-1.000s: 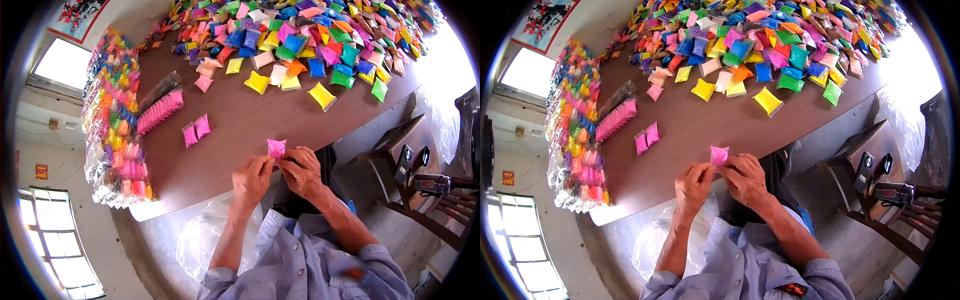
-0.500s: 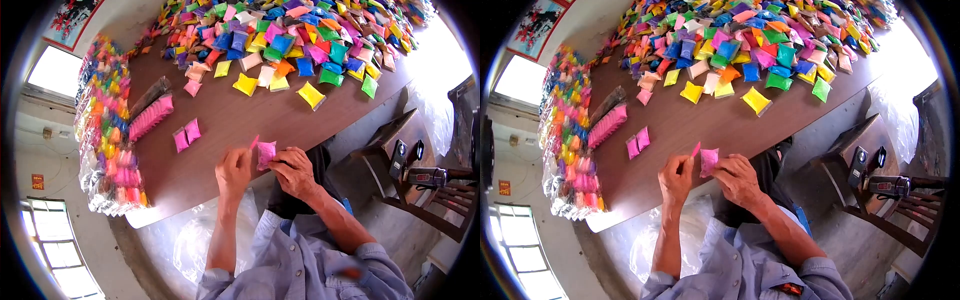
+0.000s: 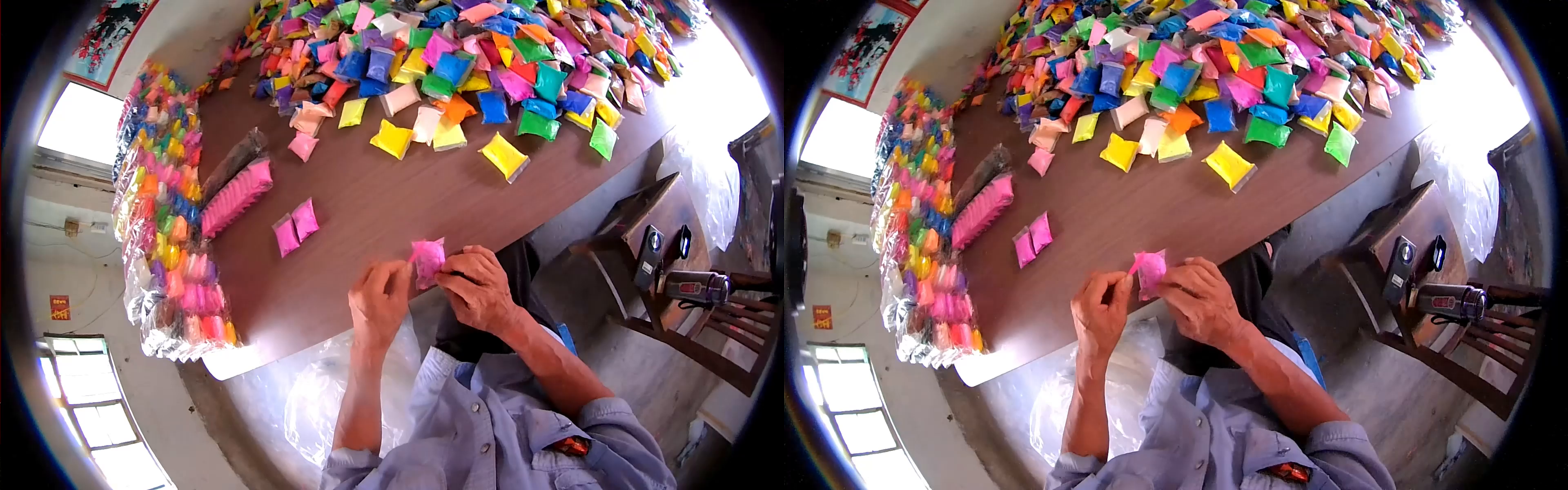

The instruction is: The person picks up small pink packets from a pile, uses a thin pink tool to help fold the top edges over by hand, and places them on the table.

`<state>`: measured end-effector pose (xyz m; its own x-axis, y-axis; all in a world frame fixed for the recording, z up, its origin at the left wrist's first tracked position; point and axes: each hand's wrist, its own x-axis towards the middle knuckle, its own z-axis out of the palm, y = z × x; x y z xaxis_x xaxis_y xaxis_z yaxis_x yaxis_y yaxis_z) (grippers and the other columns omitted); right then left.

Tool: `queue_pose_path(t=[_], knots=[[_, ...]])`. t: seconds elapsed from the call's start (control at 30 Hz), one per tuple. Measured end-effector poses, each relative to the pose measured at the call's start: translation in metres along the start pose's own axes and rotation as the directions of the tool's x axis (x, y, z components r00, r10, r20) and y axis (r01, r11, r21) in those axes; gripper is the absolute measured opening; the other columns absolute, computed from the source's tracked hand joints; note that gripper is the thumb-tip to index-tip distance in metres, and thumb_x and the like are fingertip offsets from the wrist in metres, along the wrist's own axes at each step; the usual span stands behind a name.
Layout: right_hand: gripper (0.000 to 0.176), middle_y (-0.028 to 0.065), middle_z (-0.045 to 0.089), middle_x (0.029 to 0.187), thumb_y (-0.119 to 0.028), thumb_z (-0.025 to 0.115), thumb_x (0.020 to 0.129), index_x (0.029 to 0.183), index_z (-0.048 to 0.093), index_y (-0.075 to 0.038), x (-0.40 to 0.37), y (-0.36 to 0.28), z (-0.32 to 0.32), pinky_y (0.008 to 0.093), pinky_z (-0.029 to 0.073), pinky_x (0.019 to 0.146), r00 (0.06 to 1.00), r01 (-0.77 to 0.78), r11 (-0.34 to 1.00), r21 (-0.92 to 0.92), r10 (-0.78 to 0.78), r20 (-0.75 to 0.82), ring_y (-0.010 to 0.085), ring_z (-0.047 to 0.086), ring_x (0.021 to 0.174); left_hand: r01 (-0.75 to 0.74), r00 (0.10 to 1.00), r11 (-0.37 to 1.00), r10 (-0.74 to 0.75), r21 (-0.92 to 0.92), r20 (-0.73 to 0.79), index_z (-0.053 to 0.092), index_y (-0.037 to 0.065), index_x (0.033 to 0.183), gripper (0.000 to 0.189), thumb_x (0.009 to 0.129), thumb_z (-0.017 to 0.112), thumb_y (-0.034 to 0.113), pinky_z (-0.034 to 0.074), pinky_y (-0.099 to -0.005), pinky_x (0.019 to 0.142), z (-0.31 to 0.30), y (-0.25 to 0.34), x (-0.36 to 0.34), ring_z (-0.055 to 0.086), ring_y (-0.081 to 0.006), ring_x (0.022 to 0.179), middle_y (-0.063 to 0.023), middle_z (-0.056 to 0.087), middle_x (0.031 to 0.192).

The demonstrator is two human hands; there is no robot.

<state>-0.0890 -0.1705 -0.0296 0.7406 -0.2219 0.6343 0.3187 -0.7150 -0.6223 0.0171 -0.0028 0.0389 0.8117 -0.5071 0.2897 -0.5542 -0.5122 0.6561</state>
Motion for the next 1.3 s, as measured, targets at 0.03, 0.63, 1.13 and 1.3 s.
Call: queue_pose_path(t=[0.03, 0.63, 1.13, 1.3], knots=[[0.031, 0.0077, 0.069, 0.114, 0.001, 0.081, 0.08, 0.108, 0.076, -0.01, -0.001, -0.001, -0.001, 0.0463, 0.05, 0.111, 1.0, -0.002, 1.0, 0.005, 0.002, 0.013, 0.0282, 0.069, 0.109, 0.009, 1.0, 0.999, -0.008, -0.04, 0.028, 0.076, 0.003, 0.098, 0.007, 0.096, 0.08, 0.009, 0.054, -0.0386, 0.063, 0.0, 0.007, -0.001, 0.07, -0.0277, 0.071, -0.0149, 0.072, 0.086], [0.023, 0.0089, 0.069, 0.115, -0.003, 0.08, 0.083, 0.105, 0.075, -0.008, -0.002, 0.005, -0.001, 0.0455, 0.052, 0.109, 0.999, 0.031, 0.999, 0.006, -0.031, 0.031, 0.0288, 0.069, 0.107, -0.286, 0.945, 0.935, 0.24, 0.209, 0.221, 0.077, 0.008, 0.1, 0.006, 0.095, 0.078, 0.009, 0.057, -0.0442, 0.068, 0.0, 0.013, 0.023, 0.071, -0.0332, 0.078, -0.0094, 0.07, 0.089], [0.025, 0.0078, 0.069, 0.115, -0.001, 0.08, 0.083, 0.107, 0.075, -0.009, -0.003, 0.005, -0.001, 0.0461, 0.052, 0.109, 0.999, 0.034, 0.999, 0.019, -0.034, 0.018, 0.028, 0.069, 0.108, -0.223, 0.968, 0.96, 0.198, 0.167, 0.152, 0.076, 0.007, 0.1, 0.005, 0.095, 0.077, 0.008, 0.058, -0.043, 0.069, -0.014, 0.012, 0.03, 0.072, -0.0333, 0.079, -0.0107, 0.072, 0.091], [0.025, 0.007, 0.07, 0.115, -0.002, 0.081, 0.083, 0.106, 0.076, -0.009, -0.001, 0.004, -0.004, 0.0459, 0.051, 0.11, 0.999, 0.036, 0.999, -0.001, -0.036, 0.04, 0.0273, 0.069, 0.108, -0.203, 0.967, 0.941, 0.149, 0.27, 0.207, 0.075, 0.005, 0.099, 0.005, 0.096, 0.076, 0.008, 0.057, -0.0431, 0.069, -0.008, -0.004, 0.023, 0.072, -0.0349, 0.078, -0.0115, 0.071, 0.089]])
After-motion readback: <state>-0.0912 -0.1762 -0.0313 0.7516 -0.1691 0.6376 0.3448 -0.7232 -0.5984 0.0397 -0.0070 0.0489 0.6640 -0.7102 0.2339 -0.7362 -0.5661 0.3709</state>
